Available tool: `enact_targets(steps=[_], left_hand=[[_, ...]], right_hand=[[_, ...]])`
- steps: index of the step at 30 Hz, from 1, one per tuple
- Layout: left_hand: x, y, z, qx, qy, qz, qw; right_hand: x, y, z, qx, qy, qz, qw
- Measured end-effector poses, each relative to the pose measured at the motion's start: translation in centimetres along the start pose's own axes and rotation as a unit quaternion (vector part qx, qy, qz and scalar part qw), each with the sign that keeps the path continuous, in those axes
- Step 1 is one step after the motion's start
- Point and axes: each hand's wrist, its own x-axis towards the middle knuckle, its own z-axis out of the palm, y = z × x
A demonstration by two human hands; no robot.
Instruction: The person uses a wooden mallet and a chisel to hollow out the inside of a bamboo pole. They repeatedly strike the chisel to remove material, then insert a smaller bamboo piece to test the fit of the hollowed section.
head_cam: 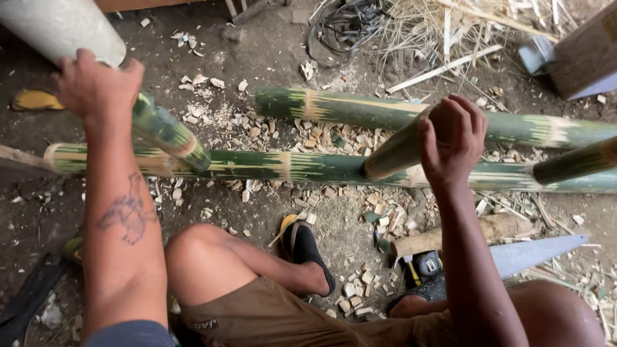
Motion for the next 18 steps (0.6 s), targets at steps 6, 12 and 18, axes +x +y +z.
enact_targets(steps=[6,12,18], left_hand=[[1.9,1.0,1.4,0.003,-0.15,-0.025,0.988],[1.3,1.2,0.4,-0.025,-0.129,-0.031,0.991],[2.0,0.8,-0.9,-0.035,-0.18,-0.089,0.979]], right_hand=[[-0.6,3.4,2.6,0.052,0.101,0.071,0.991],[1.1,3.5,4.9,0.063,0.137,0.104,0.983],[1.7,1.1,3.0,0.084,0.09,0.044,0.991]])
